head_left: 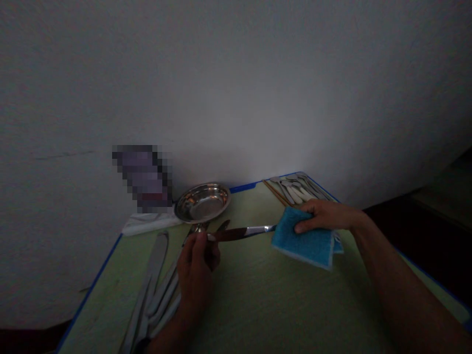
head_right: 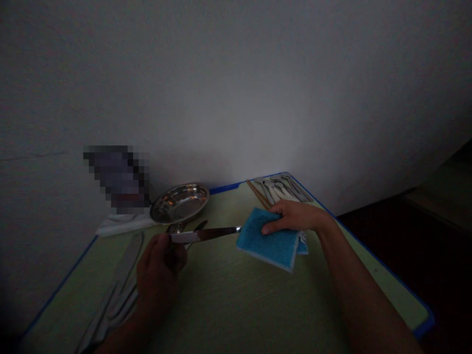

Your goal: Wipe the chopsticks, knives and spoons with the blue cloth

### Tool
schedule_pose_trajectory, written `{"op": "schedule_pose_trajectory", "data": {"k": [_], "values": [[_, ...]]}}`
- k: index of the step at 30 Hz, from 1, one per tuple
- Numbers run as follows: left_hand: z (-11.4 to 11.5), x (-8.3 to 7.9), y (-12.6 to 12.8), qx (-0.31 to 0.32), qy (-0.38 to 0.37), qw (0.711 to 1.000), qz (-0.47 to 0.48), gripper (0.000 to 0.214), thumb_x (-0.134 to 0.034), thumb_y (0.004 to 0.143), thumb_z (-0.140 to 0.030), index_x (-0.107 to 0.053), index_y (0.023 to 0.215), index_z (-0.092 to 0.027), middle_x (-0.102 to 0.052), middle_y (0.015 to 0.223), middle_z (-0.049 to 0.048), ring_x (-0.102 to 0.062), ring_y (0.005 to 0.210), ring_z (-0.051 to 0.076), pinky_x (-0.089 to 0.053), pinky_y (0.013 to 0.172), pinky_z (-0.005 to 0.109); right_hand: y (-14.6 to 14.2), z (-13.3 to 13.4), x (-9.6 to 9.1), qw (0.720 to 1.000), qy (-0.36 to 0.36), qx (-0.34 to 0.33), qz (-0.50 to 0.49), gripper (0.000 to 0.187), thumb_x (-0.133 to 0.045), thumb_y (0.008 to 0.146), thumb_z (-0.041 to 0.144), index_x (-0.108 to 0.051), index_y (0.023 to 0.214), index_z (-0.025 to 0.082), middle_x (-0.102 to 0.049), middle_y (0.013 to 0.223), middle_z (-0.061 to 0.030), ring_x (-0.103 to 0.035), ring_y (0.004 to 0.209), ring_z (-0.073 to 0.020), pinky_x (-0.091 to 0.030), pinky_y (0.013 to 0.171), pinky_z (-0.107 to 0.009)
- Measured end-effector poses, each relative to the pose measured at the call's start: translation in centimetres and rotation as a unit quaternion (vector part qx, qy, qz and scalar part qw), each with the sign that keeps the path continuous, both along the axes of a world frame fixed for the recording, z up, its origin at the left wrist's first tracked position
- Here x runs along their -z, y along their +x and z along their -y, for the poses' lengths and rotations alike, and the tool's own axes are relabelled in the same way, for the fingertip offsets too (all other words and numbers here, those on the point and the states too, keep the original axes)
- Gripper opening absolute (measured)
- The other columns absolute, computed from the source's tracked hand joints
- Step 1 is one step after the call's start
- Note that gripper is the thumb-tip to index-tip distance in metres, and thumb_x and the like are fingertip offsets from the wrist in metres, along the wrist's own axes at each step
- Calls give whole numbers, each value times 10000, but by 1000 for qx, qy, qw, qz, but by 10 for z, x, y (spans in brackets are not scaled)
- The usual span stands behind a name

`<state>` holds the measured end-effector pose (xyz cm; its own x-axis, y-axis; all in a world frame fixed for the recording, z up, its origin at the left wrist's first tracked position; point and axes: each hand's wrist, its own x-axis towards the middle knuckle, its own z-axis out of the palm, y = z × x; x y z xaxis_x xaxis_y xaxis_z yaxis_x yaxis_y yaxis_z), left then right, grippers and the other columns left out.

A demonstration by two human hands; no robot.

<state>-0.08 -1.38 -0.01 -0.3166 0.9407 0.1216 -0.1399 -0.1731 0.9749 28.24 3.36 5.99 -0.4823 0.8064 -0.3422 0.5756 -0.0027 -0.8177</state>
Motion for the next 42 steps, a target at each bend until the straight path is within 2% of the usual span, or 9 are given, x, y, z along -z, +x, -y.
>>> {"op": "schedule_pose_trajectory", "data": {"k": [3,7,10,15,19,22,28,33,42], "values": [[-2,2,-4,12,22,994,-105,270,-475,872,-368,-493,668,-191,-428,502,-70,-367,420,76,-301,370,157,4,2,-1,1000,0,7,2,324,-663,656,454,-717,806,172,-678,634,-24,-531,427,-89,-410,416,-200],[0,7,-9,31,46,957,-283,265,-476,858,-353,-504,650,-191,-430,496,-59,-400,440,96,-318,401,183,-3,4,-3,999,32,-15,33,318,-659,658,469,-714,746,168,-667,606,-19,-544,446,-97,-406,421,-195],[2,10,-10,37,58,941,-332,246,-471,844,-355,-511,661,-196,-441,506,-50,-414,443,110,-322,403,199,-10,5,-6,997,54,-38,47,332,-640,673,496,-703,710,171,-645,574,-3,-542,455,-91,-388,423,-182],[1,8,-10,35,54,941,-333,243,-457,858,-360,-497,675,-205,-427,495,-57,-400,429,109,-312,400,202,-22,8,-10,992,100,-54,61,377,-600,703,527,-687,687,161,-604,537,4,-480,424,-74,-321,394,-184],[-2,9,-10,36,33,958,-282,250,-452,879,-372,-484,696,-205,-431,511,-59,-403,436,105,-320,404,197,-27,9,-10,992,102,-54,57,411,-573,712,556,-651,634,161,-566,504,15,-459,412,-73,-318,391,-191],[-3,10,-9,39,25,970,-241,270,-454,883,-387,-470,687,-202,-429,515,-62,-403,435,100,-321,400,192,-27,9,-10,993,92,-55,50,411,-574,710,554,-642,618,159,-554,494,17,-456,408,-74,-322,391,-193],[-1,6,-8,40,26,964,-263,299,-447,887,-385,-459,651,-201,-432,490,-67,-397,429,95,-321,399,187,-27,8,-9,995,69,-50,53,400,-582,706,555,-650,661,164,-562,510,17,-463,409,-72,-340,390,-183],[-2,6,-7,38,14,971,-235,294,-470,871,-400,-466,656,-200,-423,492,-68,-404,428,97,-327,391,187,-27,8,-8,997,58,-34,41,393,-605,688,547,-654,623,163,-569,493,12,-464,404,-73,-327,384,-182],[-3,9,-8,44,15,979,-198,309,-489,870,-406,-461,643,-198,-406,498,-66,-398,428,92,-331,391,190,-27,7,-7,997,51,-46,36,384,-585,710,534,-640,616,166,-570,497,11,-471,404,-76,-352,385,-184]]}}
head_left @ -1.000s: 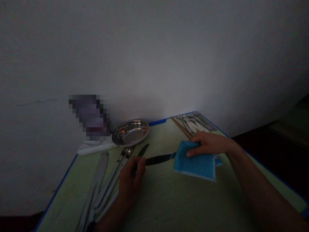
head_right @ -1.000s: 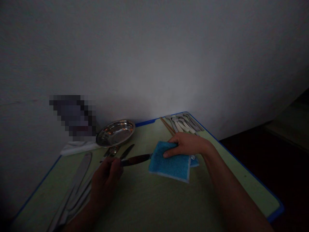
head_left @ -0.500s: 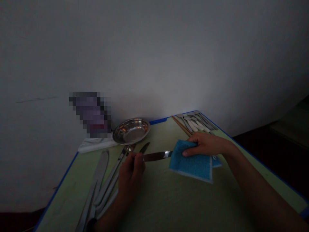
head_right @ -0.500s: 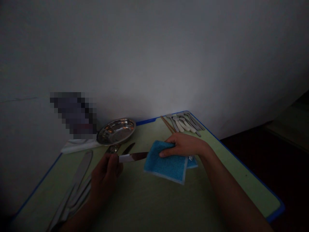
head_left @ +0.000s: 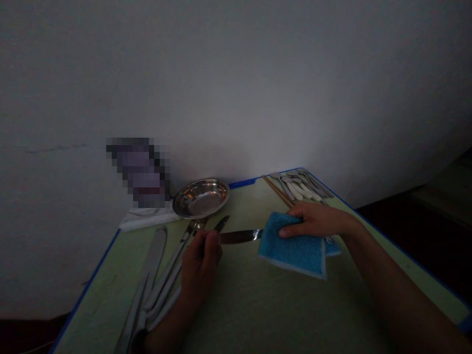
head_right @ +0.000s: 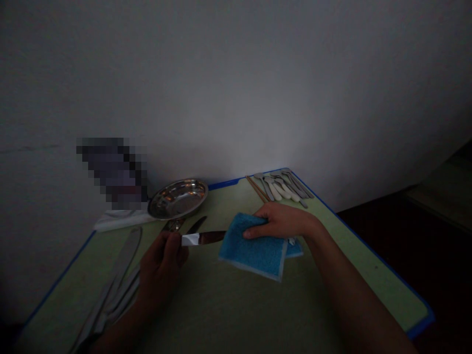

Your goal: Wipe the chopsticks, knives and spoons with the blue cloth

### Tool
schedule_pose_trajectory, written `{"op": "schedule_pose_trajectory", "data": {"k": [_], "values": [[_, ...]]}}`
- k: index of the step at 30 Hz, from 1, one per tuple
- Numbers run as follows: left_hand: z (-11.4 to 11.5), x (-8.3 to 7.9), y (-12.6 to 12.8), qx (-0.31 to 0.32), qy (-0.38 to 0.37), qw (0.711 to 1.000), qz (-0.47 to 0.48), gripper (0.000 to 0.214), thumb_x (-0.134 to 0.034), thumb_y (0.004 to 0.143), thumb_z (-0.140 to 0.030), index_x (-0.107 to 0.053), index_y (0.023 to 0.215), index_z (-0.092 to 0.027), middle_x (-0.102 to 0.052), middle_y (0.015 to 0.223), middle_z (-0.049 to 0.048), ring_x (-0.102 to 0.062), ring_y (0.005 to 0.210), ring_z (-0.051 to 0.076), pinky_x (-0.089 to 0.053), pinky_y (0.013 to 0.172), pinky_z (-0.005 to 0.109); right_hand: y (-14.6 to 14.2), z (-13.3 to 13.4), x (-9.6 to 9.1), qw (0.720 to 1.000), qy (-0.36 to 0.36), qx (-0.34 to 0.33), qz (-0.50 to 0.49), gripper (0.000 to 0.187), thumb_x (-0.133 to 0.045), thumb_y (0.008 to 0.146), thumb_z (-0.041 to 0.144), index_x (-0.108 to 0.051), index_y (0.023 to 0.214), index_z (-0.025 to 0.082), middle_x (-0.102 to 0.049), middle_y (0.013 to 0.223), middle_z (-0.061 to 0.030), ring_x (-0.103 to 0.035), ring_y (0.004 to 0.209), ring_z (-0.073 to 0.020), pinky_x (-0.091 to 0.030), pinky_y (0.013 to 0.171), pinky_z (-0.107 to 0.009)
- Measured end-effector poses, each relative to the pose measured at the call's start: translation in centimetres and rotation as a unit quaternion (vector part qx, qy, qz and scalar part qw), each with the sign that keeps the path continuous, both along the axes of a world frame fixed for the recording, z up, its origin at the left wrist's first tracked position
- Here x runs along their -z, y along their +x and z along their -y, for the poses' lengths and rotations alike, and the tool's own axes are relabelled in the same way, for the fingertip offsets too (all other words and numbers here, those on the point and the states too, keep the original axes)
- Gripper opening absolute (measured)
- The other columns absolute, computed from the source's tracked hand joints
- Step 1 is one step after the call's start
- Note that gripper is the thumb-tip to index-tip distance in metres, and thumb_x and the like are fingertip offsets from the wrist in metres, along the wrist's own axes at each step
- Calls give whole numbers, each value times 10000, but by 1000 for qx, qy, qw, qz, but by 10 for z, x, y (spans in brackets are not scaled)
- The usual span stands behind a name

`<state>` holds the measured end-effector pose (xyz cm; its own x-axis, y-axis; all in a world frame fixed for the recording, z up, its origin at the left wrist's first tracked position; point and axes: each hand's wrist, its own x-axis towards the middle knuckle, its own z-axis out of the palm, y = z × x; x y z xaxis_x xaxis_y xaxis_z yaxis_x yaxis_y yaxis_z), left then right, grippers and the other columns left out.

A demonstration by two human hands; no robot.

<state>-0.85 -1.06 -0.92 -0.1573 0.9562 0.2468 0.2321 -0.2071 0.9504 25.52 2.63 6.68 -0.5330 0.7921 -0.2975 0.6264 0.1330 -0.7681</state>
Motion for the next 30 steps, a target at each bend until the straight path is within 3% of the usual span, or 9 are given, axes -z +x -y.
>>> {"op": "schedule_pose_trajectory", "data": {"k": [10,21,24,30], "values": [[-1,1,1,16,1,999,46,304,-493,883,-399,-461,662,-193,-374,500,-77,-362,428,73,-310,386,173,-3,0,2,999,-8,-34,27,438,-505,757,574,-559,610,165,-496,500,30,-451,412,-67,-342,378,-172],[1,-11,10,-2,-22,991,132,325,-477,864,-437,-422,643,-205,-362,503,-81,-352,398,67,-344,361,147,-9,-6,7,999,0,-42,34,462,-513,747,595,-557,644,147,-502,526,26,-474,444,-66,-351,395,-169],[-3,-9,7,-12,-49,993,111,321,-418,889,-441,-453,678,-201,-404,516,-66,-407,428,81,-364,380,154,-19,-11,22,999,8,-34,19,481,-508,742,612,-566,659,141,-498,534,25,-480,459,-69,-359,410,-175],[-13,-8,1,-36,-86,992,89,395,-274,918,-468,-398,650,-205,-370,505,-69,-366,380,82,-295,333,176,-47,-33,63,998,-2,9,-58,485,-533,716,620,-546,623,145,-469,513,42,-455,444,-61,-355,414,-180]]}}
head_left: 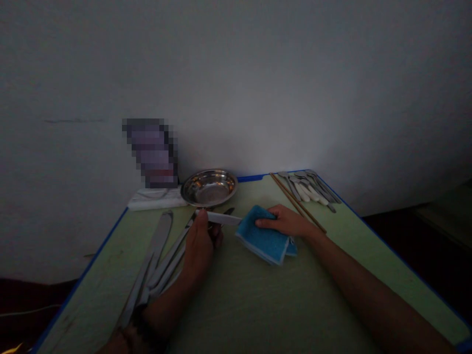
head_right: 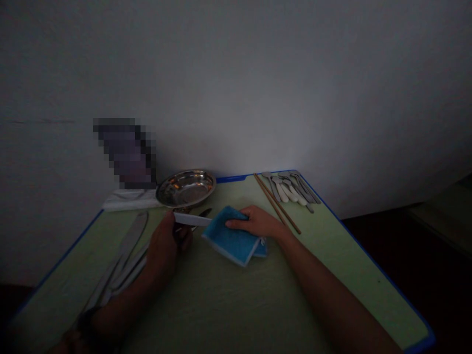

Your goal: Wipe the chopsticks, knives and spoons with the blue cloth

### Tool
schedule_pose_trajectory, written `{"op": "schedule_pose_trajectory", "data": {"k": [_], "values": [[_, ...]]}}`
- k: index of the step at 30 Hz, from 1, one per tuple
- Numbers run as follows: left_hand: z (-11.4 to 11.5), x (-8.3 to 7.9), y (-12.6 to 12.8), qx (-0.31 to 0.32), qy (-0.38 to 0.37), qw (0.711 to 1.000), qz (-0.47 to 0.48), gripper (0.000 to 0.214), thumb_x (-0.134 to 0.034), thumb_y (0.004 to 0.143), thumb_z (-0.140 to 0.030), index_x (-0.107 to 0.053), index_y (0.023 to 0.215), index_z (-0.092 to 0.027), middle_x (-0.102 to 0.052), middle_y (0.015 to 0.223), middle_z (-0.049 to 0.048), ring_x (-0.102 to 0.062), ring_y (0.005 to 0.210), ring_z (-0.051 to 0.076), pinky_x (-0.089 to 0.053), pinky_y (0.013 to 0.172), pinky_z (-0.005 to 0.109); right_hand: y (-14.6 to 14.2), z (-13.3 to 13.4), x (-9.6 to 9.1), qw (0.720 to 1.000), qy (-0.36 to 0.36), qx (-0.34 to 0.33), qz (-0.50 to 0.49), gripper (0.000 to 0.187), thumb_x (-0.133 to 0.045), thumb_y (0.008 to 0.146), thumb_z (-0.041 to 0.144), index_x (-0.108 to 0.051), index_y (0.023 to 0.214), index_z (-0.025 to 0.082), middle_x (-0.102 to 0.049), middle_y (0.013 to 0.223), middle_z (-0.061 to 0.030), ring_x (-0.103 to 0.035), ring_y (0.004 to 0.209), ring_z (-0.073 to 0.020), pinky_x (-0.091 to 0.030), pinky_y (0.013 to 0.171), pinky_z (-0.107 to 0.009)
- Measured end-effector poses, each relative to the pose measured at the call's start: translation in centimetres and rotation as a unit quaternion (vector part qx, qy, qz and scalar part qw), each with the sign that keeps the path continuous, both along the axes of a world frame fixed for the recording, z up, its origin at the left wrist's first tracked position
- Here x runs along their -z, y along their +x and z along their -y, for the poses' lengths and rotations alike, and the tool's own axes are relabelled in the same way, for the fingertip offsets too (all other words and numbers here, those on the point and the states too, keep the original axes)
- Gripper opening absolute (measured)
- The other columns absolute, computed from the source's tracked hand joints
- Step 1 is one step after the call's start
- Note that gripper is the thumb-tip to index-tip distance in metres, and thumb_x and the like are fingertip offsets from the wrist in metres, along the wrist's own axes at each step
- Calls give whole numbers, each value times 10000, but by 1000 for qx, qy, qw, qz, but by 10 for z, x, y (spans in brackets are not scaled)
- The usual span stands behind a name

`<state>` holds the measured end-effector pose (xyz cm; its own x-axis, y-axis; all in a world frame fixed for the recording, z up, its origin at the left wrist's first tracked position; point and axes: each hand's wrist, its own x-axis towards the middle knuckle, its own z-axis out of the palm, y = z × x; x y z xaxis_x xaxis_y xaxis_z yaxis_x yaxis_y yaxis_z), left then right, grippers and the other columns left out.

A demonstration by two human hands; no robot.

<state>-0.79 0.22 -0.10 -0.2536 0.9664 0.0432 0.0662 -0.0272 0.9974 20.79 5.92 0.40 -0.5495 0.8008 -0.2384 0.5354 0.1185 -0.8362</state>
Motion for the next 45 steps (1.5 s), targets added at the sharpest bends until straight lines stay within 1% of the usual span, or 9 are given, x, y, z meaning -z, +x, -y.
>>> {"op": "schedule_pose_trajectory", "data": {"k": [4,9,15,22,29,36,40,42,45], "values": [[0,-2,1,3,-9,999,-40,397,-314,899,-457,-397,605,-205,-371,486,-69,-357,376,90,-288,353,198,-3,-10,0,998,-60,-34,-2,457,-581,697,593,-591,692,136,-527,550,27,-473,445,-64,-384,425,-191],[2,-5,3,41,-9,991,-125,363,-526,775,-454,-507,533,-184,-489,492,-33,-444,475,140,-312,444,241,-21,-14,-8,991,-100,-91,-13,465,-594,696,582,-628,848,144,-609,650,1,-502,481,-66,-406,456,-193],[1,-3,-4,17,-9,989,-145,406,-446,822,-465,-490,525,-191,-489,495,-31,-454,499,155,-332,484,258,-39,-15,-10,987,-96,-125,-34,441,-537,747,579,-594,776,143,-567,610,22,-476,466,-58,-382,436,-178],[-1,7,-2,5,-3,1000,-20,413,-397,873,-411,-393,516,-203,-369,439,-55,-367,399,105,-290,377,216,13,1,-15,984,-132,-123,-2,426,-504,775,567,-533,705,147,-487,558,41,-451,449,-54,-380,421,-177],[4,-3,7,-5,7,995,98,416,-415,877,-373,-363,500,-204,-326,418,-70,-341,340,81,-297,319,190,63,16,-19,991,-124,-56,14,419,-506,778,556,-496,668,152,-454,550,50,-442,455,-47,-377,427,-167],[-1,-12,5,-70,-11,977,200,346,-456,839,-311,-399,515,-204,-371,442,-69,-365,341,85,-357,302,202,92,28,-14,992,-117,42,-17,359,-556,777,489,-593,865,143,-602,698,-16,-540,558,-88,-456,530,-220],[-1,-21,8,-69,-27,965,251,323,-429,822,-256,-395,506,-201,-337,421,-78,-322,325,78,-351,296,200,80,43,-17,1000,-27,8,11,378,-538,788,487,-603,939,147,-641,831,-60,-593,695,-139,-491,618,-265],[-1,-23,10,-67,-28,959,275,318,-429,817,-263,-387,508,-203,-318,424,-81,-305,323,77,-355,298,205,71,48,-22,999,25,-13,29,472,-575,769,465,-544,1130,163,-632,1008,-91,-602,854,-169,-501,736,-300],[1,-19,9,-49,-3,969,244,321,-437,825,-297,-388,520,-207,-338,442,-76,-336,333,85,-365,307,212,61,50,-35,982,162,85,48,627,-567,782,441,-374,1316,176,-546,1207,-134,-561,1020,-203,-477,860,-366]]}}
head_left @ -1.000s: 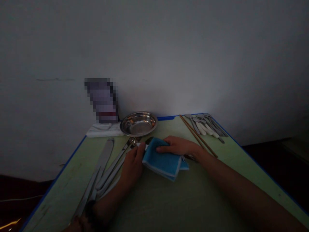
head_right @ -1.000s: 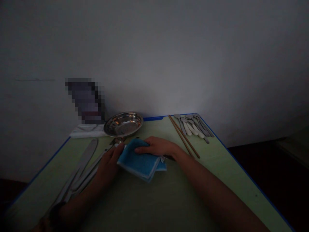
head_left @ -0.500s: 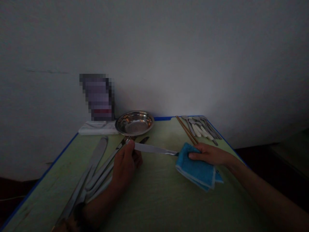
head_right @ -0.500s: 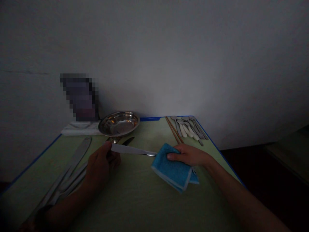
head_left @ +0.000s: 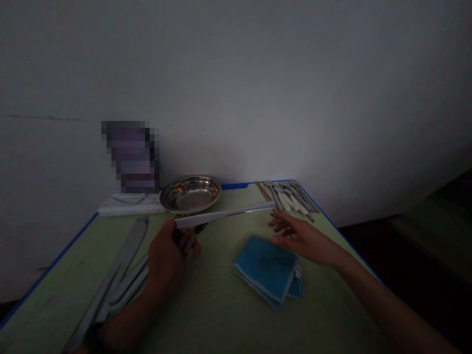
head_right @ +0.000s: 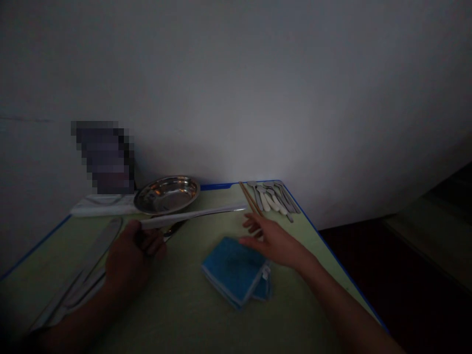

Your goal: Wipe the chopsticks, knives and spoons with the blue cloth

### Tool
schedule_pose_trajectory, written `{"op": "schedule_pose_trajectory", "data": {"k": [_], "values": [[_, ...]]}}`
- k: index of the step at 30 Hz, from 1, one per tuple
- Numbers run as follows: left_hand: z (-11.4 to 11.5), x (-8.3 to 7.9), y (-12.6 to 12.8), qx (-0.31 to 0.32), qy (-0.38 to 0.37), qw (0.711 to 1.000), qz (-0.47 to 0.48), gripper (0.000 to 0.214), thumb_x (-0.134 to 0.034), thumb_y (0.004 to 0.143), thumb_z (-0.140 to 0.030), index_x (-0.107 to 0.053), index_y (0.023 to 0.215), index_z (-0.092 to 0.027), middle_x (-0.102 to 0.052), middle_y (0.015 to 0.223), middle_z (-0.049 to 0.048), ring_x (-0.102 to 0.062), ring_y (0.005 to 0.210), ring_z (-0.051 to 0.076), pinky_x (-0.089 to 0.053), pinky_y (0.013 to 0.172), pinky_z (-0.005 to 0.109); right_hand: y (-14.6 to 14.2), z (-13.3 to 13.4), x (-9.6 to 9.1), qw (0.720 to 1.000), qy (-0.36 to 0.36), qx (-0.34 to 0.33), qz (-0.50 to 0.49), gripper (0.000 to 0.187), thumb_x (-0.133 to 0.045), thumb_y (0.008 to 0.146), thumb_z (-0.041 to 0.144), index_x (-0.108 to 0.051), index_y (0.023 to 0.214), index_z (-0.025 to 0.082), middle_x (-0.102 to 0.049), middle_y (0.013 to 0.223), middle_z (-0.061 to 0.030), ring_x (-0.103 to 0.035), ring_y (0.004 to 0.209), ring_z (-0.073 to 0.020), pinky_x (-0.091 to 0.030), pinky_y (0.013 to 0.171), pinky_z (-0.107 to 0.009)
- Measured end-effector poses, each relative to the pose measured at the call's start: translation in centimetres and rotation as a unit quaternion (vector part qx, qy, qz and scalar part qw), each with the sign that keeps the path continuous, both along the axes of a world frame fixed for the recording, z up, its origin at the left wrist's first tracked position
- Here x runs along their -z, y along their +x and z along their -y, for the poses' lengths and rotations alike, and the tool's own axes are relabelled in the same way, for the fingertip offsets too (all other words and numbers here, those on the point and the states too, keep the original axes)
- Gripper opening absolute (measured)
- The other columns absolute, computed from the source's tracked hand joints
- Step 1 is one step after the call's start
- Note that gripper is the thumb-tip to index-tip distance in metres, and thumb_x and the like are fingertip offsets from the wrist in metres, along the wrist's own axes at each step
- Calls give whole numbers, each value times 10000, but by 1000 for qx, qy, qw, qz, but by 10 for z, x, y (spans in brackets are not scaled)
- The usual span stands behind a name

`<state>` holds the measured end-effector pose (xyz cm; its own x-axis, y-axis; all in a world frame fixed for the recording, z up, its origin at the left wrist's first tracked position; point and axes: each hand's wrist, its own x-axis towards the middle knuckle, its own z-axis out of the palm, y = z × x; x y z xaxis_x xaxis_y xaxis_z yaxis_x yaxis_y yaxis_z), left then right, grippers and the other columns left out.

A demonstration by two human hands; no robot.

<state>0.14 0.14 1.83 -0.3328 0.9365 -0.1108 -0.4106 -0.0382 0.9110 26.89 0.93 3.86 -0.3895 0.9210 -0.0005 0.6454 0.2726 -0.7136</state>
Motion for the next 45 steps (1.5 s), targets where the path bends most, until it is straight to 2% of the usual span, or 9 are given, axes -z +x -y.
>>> {"op": "schedule_pose_trajectory", "data": {"k": [2,4,8,12,14,18,21,31,45], "values": [[1,5,-1,16,12,998,-54,338,-421,848,-329,-406,531,-211,-361,438,-67,-376,338,98,-368,308,220,-8,0,-9,986,146,71,41,666,-558,788,444,-323,1352,178,-468,1303,-149,-470,1163,-242,-412,956,-424],[3,9,-1,34,14,995,-97,375,-399,872,-368,-414,530,-215,-372,422,-60,-404,334,112,-358,299,228,-19,1,-17,965,238,53,100,674,-537,804,450,-294,1375,186,-418,1359,-142,-359,1267,-261,-329,1029,-449],[5,12,0,117,66,975,-177,462,-331,913,-407,-360,492,-219,-350,408,-54,-408,326,115,-380,320,244,-37,1,-21,963,175,-113,173,443,-368,903,403,-413,1319,256,-642,1098,-80,-586,1017,-211,-441,899,-379],[12,11,-2,186,118,939,-264,320,-395,906,-403,-578,754,-190,-591,684,16,-582,612,172,-521,557,309,-29,-9,-10,977,161,-69,124,416,-320,928,344,-394,1333,284,-602,1201,-59,-582,1037,-177,-434,897,-314],[18,10,-3,242,172,883,-364,246,-464,890,-344,-581,1067,-218,-632,1018,57,-582,934,218,-498,823,387,-21,-16,-2,979,167,4,119,435,-309,930,314,-363,1356,248,-581,1224,-83,-566,1060,-185,-423,906,-314],[28,9,-1,377,293,663,-576,397,-440,919,-268,-424,1313,-313,-476,1354,16,-307,1296,246,-307,1046,476,-15,-25,11,961,147,90,215,435,-300,910,212,-409,1330,171,-577,1106,-142,-590,963,-204,-434,858,-319],[29,9,3,369,316,599,-637,327,-421,930,-264,-514,1241,-299,-549,1274,15,-311,1289,253,-319,1035,482,-25,-25,17,949,135,74,274,424,-289,888,146,-468,1272,159,-495,1200,-157,-605,918,-192,-450,823,-304],[31,10,6,288,309,557,-715,258,-467,905,-302,-622,1107,-260,-587,968,78,-457,1047,281,-410,904,480,-61,-27,13,882,125,112,440,424,-274,860,51,-457,1240,96,-509,1146,-215,-653,862,-222,-508,659,-284],[30,11,6,278,326,561,-708,253,-456,906,-263,-624,1095,-257,-572,938,66,-473,952,248,-420,850,439,-63,-43,19,878,161,131,432,336,-347,830,73,-657,956,47,-580,1058,-229,-525,1037,-297,-426,833,-391]]}}
